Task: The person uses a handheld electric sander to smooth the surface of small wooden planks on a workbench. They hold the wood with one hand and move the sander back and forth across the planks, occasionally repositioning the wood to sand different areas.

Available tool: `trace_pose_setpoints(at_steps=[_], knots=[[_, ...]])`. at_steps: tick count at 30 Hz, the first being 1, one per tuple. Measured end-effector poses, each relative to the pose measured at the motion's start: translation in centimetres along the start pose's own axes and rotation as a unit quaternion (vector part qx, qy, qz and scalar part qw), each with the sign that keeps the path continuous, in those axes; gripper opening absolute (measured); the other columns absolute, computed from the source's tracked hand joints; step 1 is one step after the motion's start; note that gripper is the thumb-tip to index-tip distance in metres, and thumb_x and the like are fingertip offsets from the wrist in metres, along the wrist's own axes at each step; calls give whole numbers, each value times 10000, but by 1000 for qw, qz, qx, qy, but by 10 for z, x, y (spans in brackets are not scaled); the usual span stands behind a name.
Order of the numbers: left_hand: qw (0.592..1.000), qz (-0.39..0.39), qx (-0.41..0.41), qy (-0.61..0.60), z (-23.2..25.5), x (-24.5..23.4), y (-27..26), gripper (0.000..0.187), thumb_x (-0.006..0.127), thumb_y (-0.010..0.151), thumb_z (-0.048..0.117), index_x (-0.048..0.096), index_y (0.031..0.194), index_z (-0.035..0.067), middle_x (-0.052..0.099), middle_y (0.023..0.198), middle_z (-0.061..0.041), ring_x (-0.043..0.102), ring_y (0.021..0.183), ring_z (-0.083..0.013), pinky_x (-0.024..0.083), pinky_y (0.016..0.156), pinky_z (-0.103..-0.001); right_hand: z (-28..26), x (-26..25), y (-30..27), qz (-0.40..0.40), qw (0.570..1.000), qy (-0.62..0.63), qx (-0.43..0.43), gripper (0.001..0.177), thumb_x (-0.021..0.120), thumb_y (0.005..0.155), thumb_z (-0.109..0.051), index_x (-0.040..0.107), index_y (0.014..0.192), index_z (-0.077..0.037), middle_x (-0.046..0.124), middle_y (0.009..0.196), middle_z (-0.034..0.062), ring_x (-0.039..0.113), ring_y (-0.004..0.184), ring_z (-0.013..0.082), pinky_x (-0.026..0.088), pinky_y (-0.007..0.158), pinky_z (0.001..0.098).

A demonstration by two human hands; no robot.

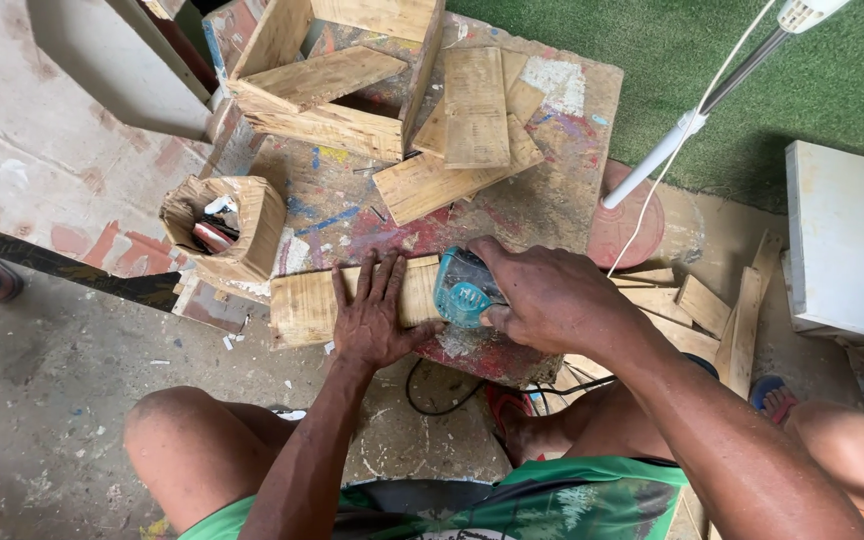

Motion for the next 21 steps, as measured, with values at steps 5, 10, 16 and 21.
trace_pose_setpoints(at_steps=[5, 10, 16, 21], knots=[[1000, -10, 6, 10, 4, -6, 0, 1037, 455, 852, 799, 183, 1640, 182, 151, 1717, -5, 28, 1591, -274, -22, 1229, -707, -7, -5, -8, -10, 999, 24, 20, 655, 653, 930, -211, 364, 1501, -69, 735, 1070, 338, 736, 953, 546, 549, 894, 688], [998, -26, 17, 46, 4, -3, -2, 1078, 435, 823, 817, 164, 1643, 172, 169, 1713, -31, 44, 1587, -305, 0, 1229, -717, -10, -2, -2, -9, 1000, -27, 5, 705, 659, 924, -319, 359, 1546, -180, 733, 1029, 319, 716, 992, 544, 530, 918, 672], [999, -13, 21, 21, 0, -1, 1, 1051, 421, 835, 802, 196, 1636, 160, 170, 1714, -29, 60, 1582, -330, -42, 1223, -717, -18, -23, -12, 3, 999, 35, 3, 634, 669, 916, -222, 439, 1499, -125, 758, 1049, 316, 741, 988, 532, 536, 948, 660], [977, 195, 81, 42, -16, 42, 0, 1050, 382, 860, 854, 298, 1604, 118, 334, 1657, -66, 179, 1564, -338, -43, 1193, -720, -24, -69, -36, 43, 989, 9, 139, 777, 665, 878, -453, 344, 1585, -451, 784, 1085, 127, 743, 817, 324, 506, 794, 426]])
Point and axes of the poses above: each hand's wrist, its own y-axis towards the middle knuckle, its own x-axis out of the palm, z = x × y, the point moved 1 cm from there along y, towards the middle knuckle
